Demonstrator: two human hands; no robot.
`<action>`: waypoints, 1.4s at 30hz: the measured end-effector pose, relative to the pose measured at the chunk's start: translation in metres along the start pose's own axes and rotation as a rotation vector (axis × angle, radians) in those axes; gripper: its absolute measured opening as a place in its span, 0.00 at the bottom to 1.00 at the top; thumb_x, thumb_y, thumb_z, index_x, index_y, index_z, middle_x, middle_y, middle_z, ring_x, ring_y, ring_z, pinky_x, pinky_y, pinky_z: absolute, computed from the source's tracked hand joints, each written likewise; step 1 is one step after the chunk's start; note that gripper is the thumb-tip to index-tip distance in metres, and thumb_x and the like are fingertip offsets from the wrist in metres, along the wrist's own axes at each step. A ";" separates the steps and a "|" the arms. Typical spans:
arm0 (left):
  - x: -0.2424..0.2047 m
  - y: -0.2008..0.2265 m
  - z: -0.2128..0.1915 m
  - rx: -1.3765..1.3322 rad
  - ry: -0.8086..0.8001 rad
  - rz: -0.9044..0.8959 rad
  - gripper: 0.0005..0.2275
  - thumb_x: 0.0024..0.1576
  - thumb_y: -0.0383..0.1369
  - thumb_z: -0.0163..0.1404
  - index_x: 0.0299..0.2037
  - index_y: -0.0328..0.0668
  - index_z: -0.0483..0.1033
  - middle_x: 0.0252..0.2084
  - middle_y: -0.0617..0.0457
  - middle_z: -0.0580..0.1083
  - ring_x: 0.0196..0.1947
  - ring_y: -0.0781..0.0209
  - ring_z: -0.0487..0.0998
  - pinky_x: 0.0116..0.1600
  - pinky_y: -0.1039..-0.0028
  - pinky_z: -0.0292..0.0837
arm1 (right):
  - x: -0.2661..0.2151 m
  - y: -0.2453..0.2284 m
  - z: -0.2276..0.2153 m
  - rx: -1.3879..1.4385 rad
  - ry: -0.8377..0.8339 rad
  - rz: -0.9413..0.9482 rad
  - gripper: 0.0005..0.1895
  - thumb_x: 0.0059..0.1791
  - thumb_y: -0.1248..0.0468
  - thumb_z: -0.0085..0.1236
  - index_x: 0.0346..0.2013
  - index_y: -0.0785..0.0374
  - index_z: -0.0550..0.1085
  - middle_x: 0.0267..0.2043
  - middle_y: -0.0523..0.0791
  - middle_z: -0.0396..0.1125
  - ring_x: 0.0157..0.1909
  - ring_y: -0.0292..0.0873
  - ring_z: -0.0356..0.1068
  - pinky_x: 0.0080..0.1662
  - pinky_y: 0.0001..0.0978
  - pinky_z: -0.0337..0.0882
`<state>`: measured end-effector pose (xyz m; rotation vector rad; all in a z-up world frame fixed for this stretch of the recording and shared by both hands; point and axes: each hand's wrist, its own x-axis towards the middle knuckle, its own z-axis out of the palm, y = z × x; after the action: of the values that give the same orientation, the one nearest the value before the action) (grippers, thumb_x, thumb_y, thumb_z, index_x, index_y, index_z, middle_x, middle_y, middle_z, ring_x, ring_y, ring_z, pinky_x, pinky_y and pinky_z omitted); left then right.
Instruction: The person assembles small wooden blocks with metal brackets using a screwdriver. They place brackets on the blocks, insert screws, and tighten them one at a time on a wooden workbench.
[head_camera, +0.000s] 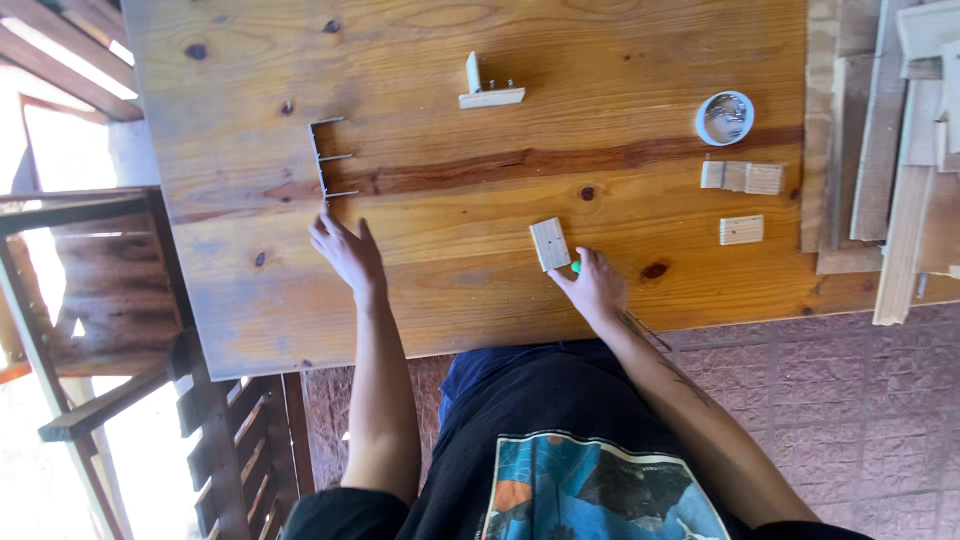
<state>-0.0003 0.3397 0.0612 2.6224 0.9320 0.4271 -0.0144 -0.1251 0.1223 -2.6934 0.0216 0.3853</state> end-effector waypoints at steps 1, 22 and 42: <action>-0.019 0.021 0.011 -0.009 -0.001 0.010 0.30 0.60 0.32 0.74 0.70 0.40 0.72 0.64 0.38 0.72 0.66 0.30 0.77 0.73 0.44 0.74 | 0.003 -0.006 0.002 -0.001 0.011 0.007 0.37 0.49 0.40 0.75 0.63 0.62 0.81 0.55 0.62 0.81 0.49 0.70 0.85 0.48 0.68 0.82; -0.318 0.272 0.154 -0.619 -1.384 0.403 0.34 0.60 0.25 0.65 0.79 0.60 0.78 0.56 0.37 0.86 0.51 0.32 0.91 0.56 0.52 0.89 | 0.053 0.323 -0.102 -0.144 -0.095 0.108 0.43 0.47 0.65 0.76 0.74 0.40 0.68 0.76 0.51 0.62 0.56 0.65 0.86 0.57 0.63 0.86; -0.033 0.283 0.089 -0.107 -0.472 0.561 0.35 0.56 0.23 0.65 0.78 0.52 0.74 0.70 0.35 0.66 0.62 0.20 0.78 0.60 0.38 0.86 | 0.057 0.343 -0.153 -0.148 -0.050 -0.037 0.39 0.56 0.56 0.71 0.81 0.48 0.68 0.74 0.55 0.64 0.48 0.75 0.85 0.50 0.71 0.87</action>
<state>0.1656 0.0921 0.0871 2.6696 0.0195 -0.0294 0.0555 -0.4980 0.1028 -2.8239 -0.0738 0.4589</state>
